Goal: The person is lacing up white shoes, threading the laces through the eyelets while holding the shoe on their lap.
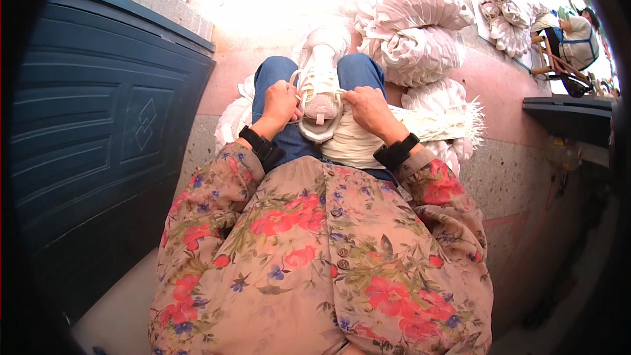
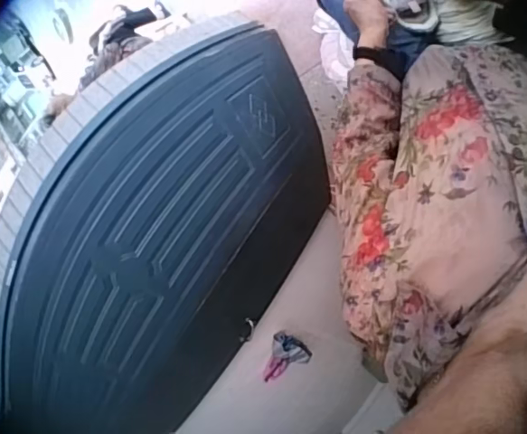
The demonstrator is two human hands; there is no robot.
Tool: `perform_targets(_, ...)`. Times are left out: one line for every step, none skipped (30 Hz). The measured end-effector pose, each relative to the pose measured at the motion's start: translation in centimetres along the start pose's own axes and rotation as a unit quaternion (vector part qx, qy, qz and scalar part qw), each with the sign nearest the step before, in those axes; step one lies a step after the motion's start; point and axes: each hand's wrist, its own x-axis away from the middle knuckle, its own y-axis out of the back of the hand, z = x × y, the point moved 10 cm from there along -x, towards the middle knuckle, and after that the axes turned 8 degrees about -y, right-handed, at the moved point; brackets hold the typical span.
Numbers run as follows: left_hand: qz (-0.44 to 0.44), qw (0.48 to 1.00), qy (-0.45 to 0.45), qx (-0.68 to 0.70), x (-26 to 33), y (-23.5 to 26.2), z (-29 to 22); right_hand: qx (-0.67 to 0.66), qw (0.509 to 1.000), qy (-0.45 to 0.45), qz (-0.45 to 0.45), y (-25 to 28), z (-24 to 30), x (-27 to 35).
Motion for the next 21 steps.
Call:
perform_targets(0.000, 1.000, 0.000, -0.001, 0.0, 0.0, 0.1, 0.004, 1.000, 0.000, 0.006, 0.0, 0.0, 0.0)
perform_targets(0.006, 1.000, 0.003, -0.010, 0.1, -0.1, 0.3, 0.009, 1.000, 0.000, 0.013, -0.1, 0.0, 0.0)
perform_targets(0.015, 1.000, 0.004, -0.021, 0.1, -0.2, -0.1, 0.008, 1.000, -0.002, 0.011, 0.0, -0.1, 0.1)
perform_targets(0.016, 1.000, 0.003, -0.022, 0.2, -0.1, -0.4, 0.008, 1.000, 0.000, 0.012, 0.0, -0.1, 0.2)
perform_targets(0.037, 0.999, 0.020, -0.024, 0.5, -0.1, -0.4, 0.007, 1.000, 0.002, 0.013, -0.1, -0.1, 0.2)
perform_targets(0.057, 0.997, 0.038, -0.027, 1.0, -0.2, -0.3, 0.007, 1.000, 0.002, 0.013, 0.1, -0.2, 0.2)
perform_targets(0.058, 0.997, 0.039, -0.027, 1.3, 0.4, 0.4, 0.018, 0.999, -0.003, 0.030, 0.1, -0.1, 0.2)
perform_targets(-0.001, 0.988, -0.105, -0.115, 1.4, 2.6, -1.2, 0.029, 0.998, -0.007, 0.048, 0.1, -0.1, 0.3)
perform_targets(-0.058, 0.947, -0.245, -0.200, 2.9, 4.5, -3.0, 0.027, 0.998, -0.008, 0.050, 0.4, 0.0, 0.3)
perform_targets(-0.067, 0.938, -0.256, -0.223, 4.3, 5.7, -3.0, -0.006, 0.999, -0.010, 0.036, 1.2, -0.1, 0.1)
perform_targets(-0.087, 0.857, -0.364, -0.353, 6.9, 6.4, -5.0, -0.040, 0.999, -0.013, 0.023, 2.1, -0.4, 0.1)
perform_targets(-0.064, 0.856, -0.340, -0.385, 8.2, 7.2, -4.3, -0.051, 0.997, -0.047, 0.032, 2.4, -1.6, -0.3)
perform_targets(-0.054, 0.845, -0.326, -0.421, 9.3, 8.0, -3.3, -0.162, 0.985, -0.061, -0.018, 3.7, -2.8, -0.4)
perform_targets(-0.054, 0.847, -0.324, -0.419, 10.8, 8.7, -1.6, -0.270, 0.958, -0.071, -0.066, 4.9, -4.1, -0.5)
perform_targets(-0.069, 0.868, -0.273, -0.409, 11.4, 10.0, 1.5, -0.290, 0.946, -0.093, -0.108, 5.4, -6.0, -0.4)
perform_targets(-0.085, 0.887, -0.218, -0.398, 12.1, 10.9, 4.2, -0.270, 0.947, -0.138, -0.105, 5.9, -7.1, -0.4)
perform_targets(-0.083, 0.888, -0.220, -0.395, 12.6, 10.7, 5.5, -0.267, 0.948, -0.152, -0.075, 5.0, -8.5, -0.2)
perform_targets(-0.077, 0.939, -0.141, -0.304, 12.8, 11.0, 7.8, -0.265, 0.949, -0.167, -0.044, 4.5, -8.5, -0.1)
perform_targets(-0.069, 0.974, -0.059, -0.209, 13.1, 11.1, 10.2, -0.239, 0.956, -0.170, 0.001, 3.9, -8.1, 0.3)
perform_targets(-0.066, 0.974, -0.059, -0.207, 13.5, 10.8, 10.7, -0.212, 0.961, -0.172, 0.046, 3.3, -7.6, 0.8)
perform_targets(-0.076, 0.973, -0.075, -0.206, 14.0, 10.5, 9.5, -0.156, 0.976, -0.140, 0.053, 3.0, -6.6, 0.8)
